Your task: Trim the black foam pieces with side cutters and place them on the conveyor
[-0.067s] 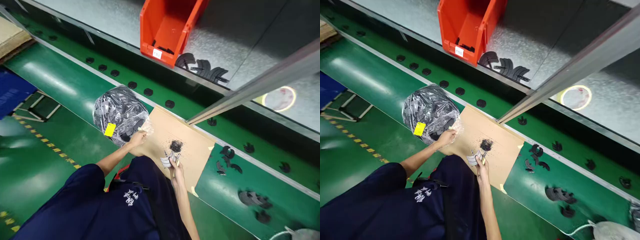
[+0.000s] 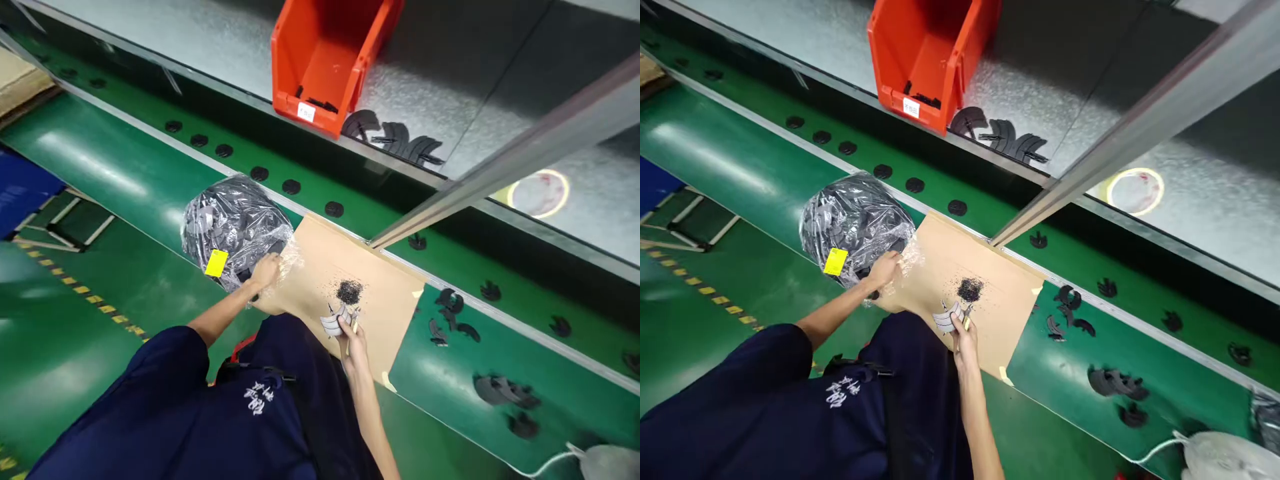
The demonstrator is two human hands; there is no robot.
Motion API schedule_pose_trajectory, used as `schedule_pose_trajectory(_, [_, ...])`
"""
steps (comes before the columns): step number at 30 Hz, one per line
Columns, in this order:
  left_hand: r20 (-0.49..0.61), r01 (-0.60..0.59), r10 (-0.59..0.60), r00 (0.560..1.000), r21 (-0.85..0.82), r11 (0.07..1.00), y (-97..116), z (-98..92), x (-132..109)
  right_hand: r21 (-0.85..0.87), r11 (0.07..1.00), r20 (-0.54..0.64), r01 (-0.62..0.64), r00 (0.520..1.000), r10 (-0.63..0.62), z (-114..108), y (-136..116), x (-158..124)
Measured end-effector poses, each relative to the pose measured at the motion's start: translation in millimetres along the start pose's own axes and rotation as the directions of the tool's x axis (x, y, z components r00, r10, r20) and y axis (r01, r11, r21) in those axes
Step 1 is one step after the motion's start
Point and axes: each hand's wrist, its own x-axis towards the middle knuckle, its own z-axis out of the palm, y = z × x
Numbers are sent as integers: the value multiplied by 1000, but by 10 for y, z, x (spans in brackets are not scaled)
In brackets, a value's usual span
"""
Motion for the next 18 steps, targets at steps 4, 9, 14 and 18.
schedule_pose_trajectory(4, [-35, 12, -10, 999, 67, 998, -104, -115, 198, 6, 999, 23, 38, 999, -38, -85, 23, -69])
schedule_pose_trajectory(9, [-19, -23, 26, 999, 124, 992, -117, -213, 390, 71, 997, 2, 17, 1000, -17, -98, 64, -113])
schedule_pose_trajectory(14, [-15, -68, 71, 997, 156, 985, -180, -334, 514, 76, 997, 68, 16, 997, -21, -139, 81, -140])
schedule_pose_trajectory(18, [-37, -43, 49, 998, 152, 987, -206, -386, 585, 75, 997, 76, 14, 997, -20, -158, 49, -155])
